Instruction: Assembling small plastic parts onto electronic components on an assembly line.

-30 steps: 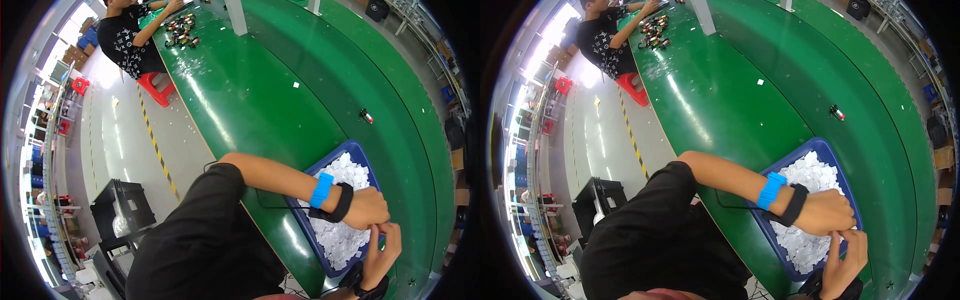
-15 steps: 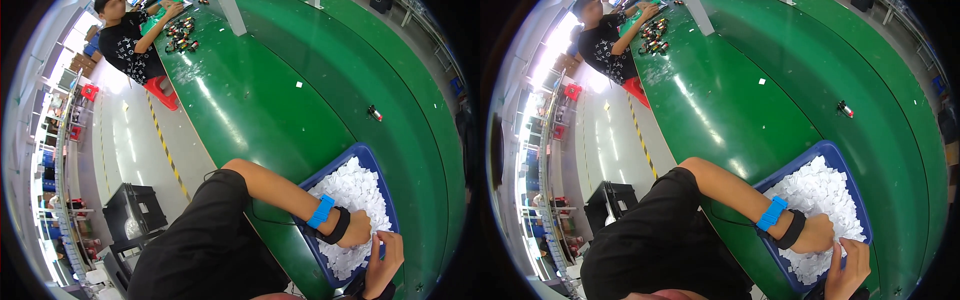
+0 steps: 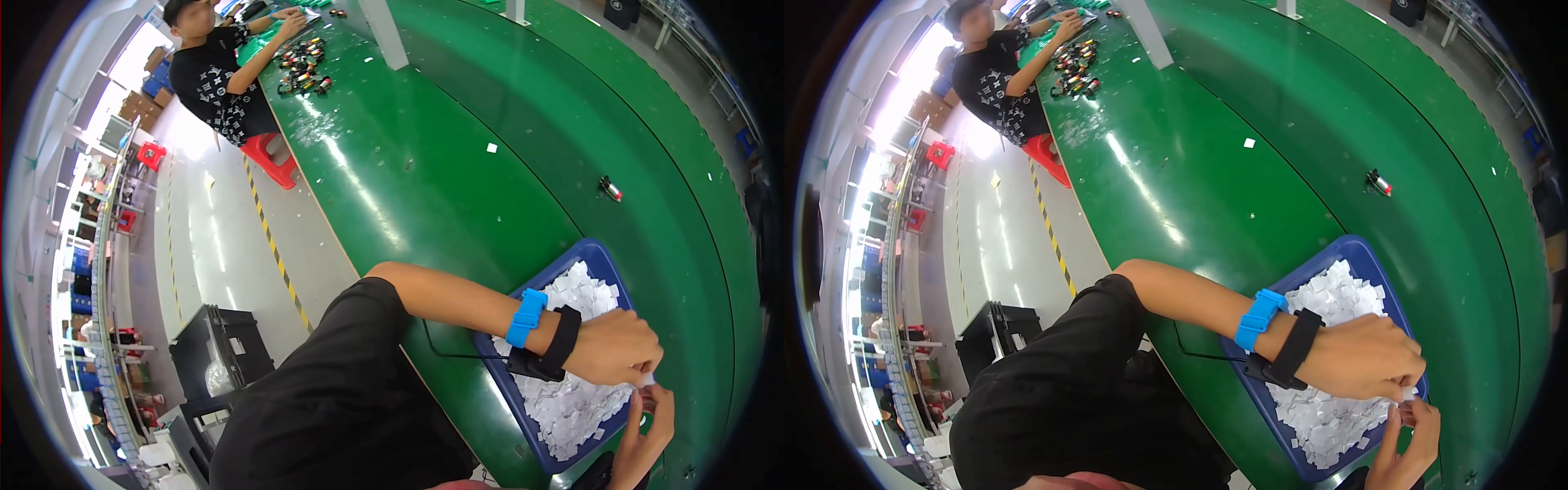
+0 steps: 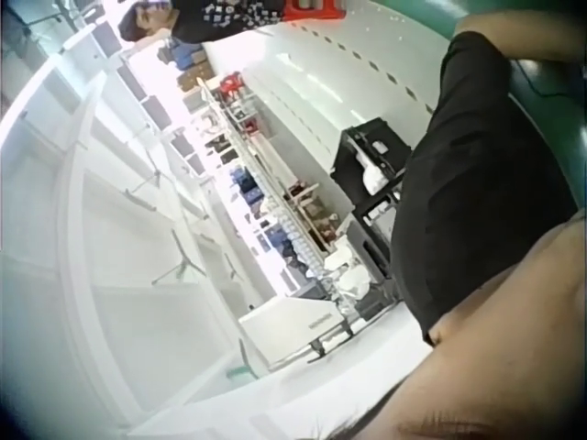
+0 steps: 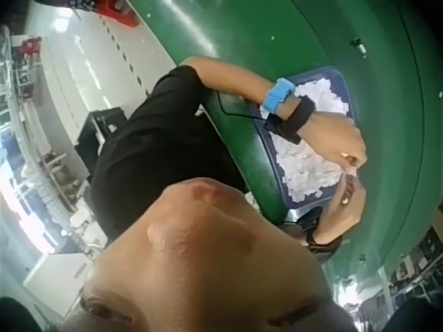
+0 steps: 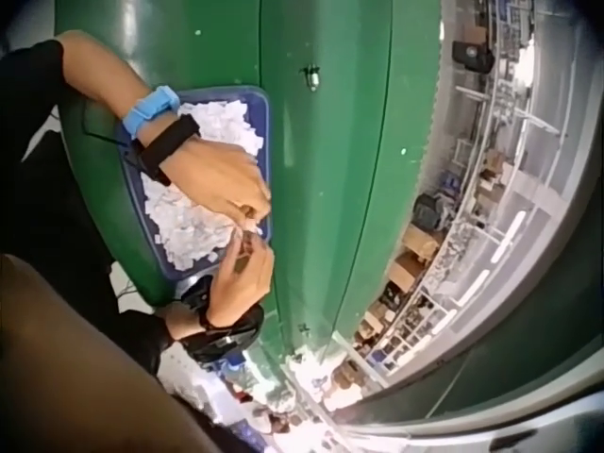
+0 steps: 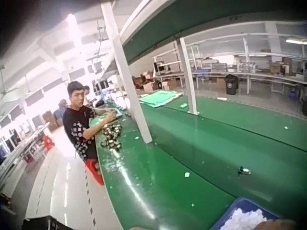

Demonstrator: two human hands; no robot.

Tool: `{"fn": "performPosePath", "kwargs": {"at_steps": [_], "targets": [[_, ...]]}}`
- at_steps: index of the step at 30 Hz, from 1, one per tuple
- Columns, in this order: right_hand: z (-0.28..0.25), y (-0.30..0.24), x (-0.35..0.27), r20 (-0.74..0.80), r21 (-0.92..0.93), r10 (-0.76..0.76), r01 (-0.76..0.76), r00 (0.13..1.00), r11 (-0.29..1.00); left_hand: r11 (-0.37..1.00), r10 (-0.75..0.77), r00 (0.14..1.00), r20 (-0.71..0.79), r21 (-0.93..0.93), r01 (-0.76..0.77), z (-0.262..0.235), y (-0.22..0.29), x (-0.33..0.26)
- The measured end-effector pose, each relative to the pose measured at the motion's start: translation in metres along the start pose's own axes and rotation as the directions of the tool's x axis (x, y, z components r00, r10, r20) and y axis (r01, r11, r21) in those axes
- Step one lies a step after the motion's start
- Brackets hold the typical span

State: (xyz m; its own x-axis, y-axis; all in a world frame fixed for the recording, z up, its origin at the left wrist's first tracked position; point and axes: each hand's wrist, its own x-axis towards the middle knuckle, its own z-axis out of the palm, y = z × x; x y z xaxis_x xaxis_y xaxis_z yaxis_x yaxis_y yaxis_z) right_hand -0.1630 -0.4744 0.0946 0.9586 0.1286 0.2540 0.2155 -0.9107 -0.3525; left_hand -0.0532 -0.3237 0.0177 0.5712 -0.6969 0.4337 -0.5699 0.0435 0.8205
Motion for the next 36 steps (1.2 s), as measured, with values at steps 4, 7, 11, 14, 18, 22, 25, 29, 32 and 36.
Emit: {"fn": "performPosePath", "kwargs": {"at_steps": [4, 7, 11, 14, 18, 22, 25, 29, 32, 36], "targets": [[0.001, 0.004, -0.003, 0.001, 0.012, -0.038, 0.038, 0.999, 0.999, 0.989, -0.031, 0.999, -0.018, -0.148, 0.028, -0.001, 0.005, -0.001], [0.001, 0.007, -0.004, 0.001, 0.004, -0.058, 0.058, 0.998, 0.998, 0.978, -0.037, 0.999, 0.008, -0.204, 0.037, -0.004, 0.007, -0.003], [0.001, 0.011, -0.011, 0.011, 0.05, -0.02, 0.019, 1.0, 0.999, 0.967, -0.05, 0.997, 0.055, -0.247, 0.062, -0.007, 0.013, -0.002], [0.004, 0.012, -0.013, 0.042, 0.125, 0.096, -0.101, 0.994, 0.987, 0.963, -0.075, 0.995, 0.066, -0.254, 0.089, -0.006, 0.01, -0.002], [0.007, 0.013, -0.011, 0.02, 0.108, 0.049, -0.05, 0.999, 0.993, 0.99, -0.052, 0.995, 0.084, -0.129, 0.063, -0.005, 0.007, -0.002], [0.021, 0.021, -0.011, 0.074, 0.064, -0.021, 0.017, 0.997, 0.998, 0.996, -0.027, 0.996, -0.081, -0.084, 0.02, -0.021, 0.001, -0.003], [0.025, 0.025, -0.01, 0.07, 0.021, -0.087, 0.086, 0.994, 0.996, 0.995, -0.079, 0.953, -0.293, 0.037, 0.093, -0.079, -0.023, -0.009], [0.016, 0.017, -0.016, 0.133, 0.038, 0.024, -0.029, 0.991, 0.999, 0.821, -0.264, 0.611, -0.747, 0.158, 0.549, -0.261, -0.07, -0.114], [0.02, 0.007, -0.004, 0.092, 0.07, -0.047, 0.041, 0.995, 0.997, 0.373, -0.026, 0.277, -0.96, 0.248, 0.894, -0.46, -0.158, -0.303], [0.026, -0.001, 0.001, 0.012, 0.085, -0.036, 0.034, 0.999, 0.996, 0.079, 0.102, 0.051, -0.993, 0.06, 0.995, -0.519, -0.177, -0.361]]}}
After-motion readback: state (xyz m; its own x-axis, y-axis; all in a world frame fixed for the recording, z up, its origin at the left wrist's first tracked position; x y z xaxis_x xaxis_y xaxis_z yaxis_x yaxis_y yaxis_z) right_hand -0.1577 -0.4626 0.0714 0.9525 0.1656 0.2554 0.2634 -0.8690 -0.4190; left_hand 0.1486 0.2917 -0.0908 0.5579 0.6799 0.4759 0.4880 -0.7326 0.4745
